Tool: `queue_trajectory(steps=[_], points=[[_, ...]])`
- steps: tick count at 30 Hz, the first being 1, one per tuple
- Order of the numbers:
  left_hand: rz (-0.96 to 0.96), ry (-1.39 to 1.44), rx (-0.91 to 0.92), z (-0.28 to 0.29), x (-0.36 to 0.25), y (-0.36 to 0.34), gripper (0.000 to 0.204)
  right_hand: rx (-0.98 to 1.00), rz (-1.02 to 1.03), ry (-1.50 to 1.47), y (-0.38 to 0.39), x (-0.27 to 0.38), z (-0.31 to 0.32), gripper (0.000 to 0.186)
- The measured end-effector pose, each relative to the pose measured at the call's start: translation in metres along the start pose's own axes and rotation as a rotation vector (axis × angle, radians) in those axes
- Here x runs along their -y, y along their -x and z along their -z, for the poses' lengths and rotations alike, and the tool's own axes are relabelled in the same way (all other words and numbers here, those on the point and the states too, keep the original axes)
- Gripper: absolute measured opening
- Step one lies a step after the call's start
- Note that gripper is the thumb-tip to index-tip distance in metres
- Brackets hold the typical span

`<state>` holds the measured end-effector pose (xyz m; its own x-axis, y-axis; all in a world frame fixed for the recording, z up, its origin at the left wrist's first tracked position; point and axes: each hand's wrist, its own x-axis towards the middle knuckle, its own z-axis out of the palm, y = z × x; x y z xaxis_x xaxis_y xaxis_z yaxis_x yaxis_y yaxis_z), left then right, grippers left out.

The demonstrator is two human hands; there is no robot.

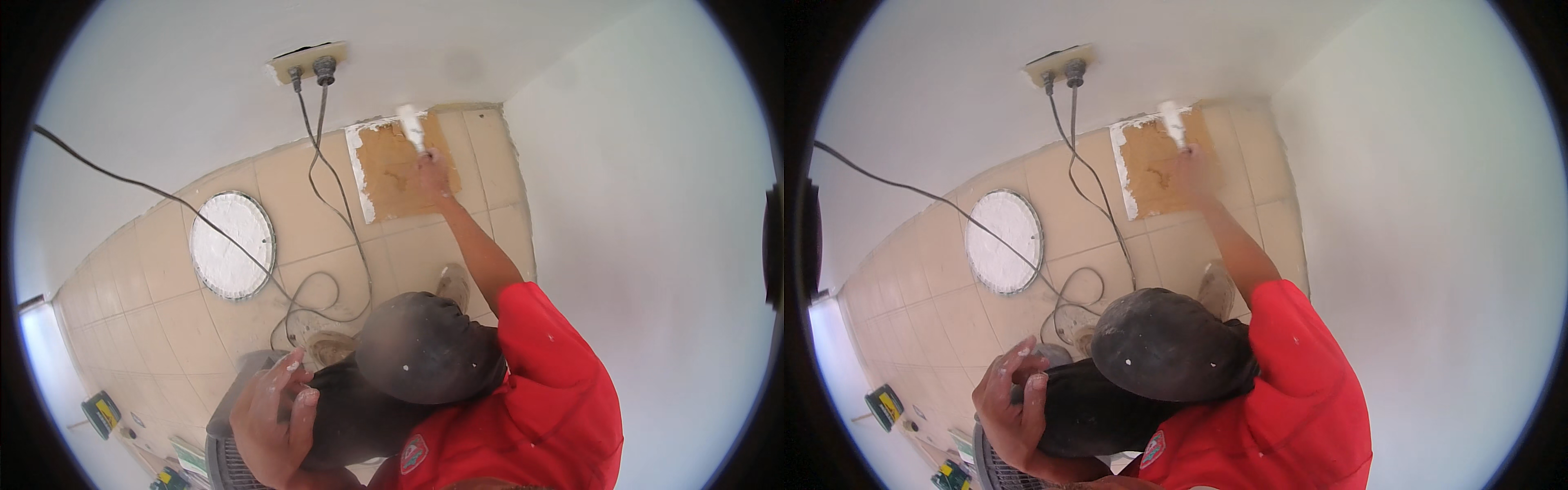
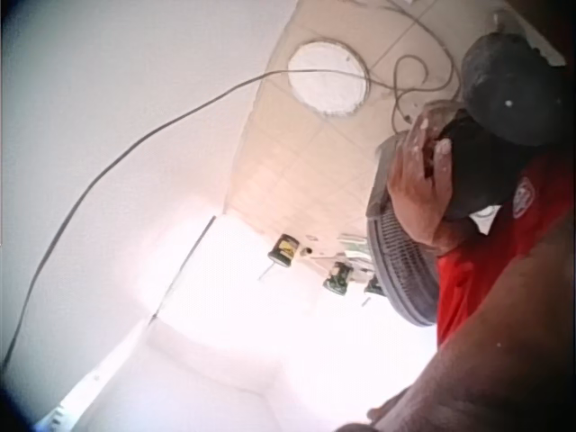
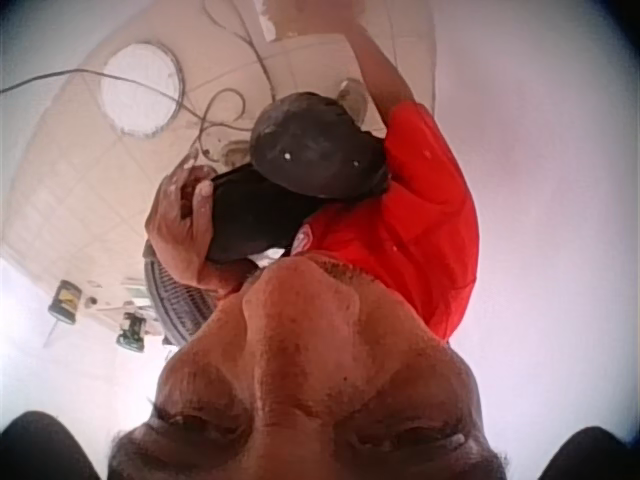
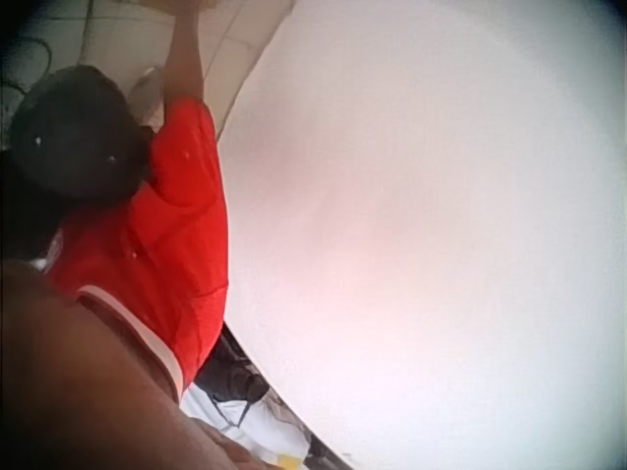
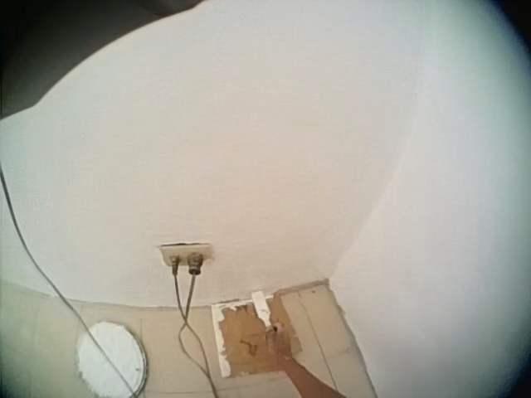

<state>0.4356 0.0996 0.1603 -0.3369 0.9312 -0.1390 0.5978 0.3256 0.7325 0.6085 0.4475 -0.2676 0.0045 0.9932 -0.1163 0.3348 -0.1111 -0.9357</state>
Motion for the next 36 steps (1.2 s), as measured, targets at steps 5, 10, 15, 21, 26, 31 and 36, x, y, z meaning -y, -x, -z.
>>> queue_trajectory(steps=[5,10,15,21,26,31,36], points=[[-0.039,0.048,-0.003,-0.002,-0.001,0.002,0.034,-0.020,-0.067,0.059,-0.029,-0.020,0.003,0.025],[-0.028,0.032,0.063,-0.003,-0.009,-0.009,0.035,0.086,0.082,0.119,-0.035,-0.030,-0.056,0.025],[0.015,-0.006,0.031,0.001,-0.005,-0.001,0.036,0.124,0.031,0.146,-0.016,-0.012,-0.083,0.024],[-0.012,0.028,-0.001,0.001,-0.002,0.002,0.035,-0.017,-0.094,-0.013,-0.053,-0.041,-0.023,0.016],[0.053,0.012,0.048,0.005,-0.001,-0.002,0.035,0.083,-0.159,-0.038,-0.022,-0.037,-0.022,0.016],[0.029,0.035,0.082,0.001,-0.001,-0.009,0.035,0.011,-0.142,-0.085,-0.044,-0.050,-0.021,0.016],[0.042,0.013,0.060,0.003,0.000,-0.003,0.034,0.096,-0.191,-0.142,-0.028,-0.027,-0.013,0.016]])
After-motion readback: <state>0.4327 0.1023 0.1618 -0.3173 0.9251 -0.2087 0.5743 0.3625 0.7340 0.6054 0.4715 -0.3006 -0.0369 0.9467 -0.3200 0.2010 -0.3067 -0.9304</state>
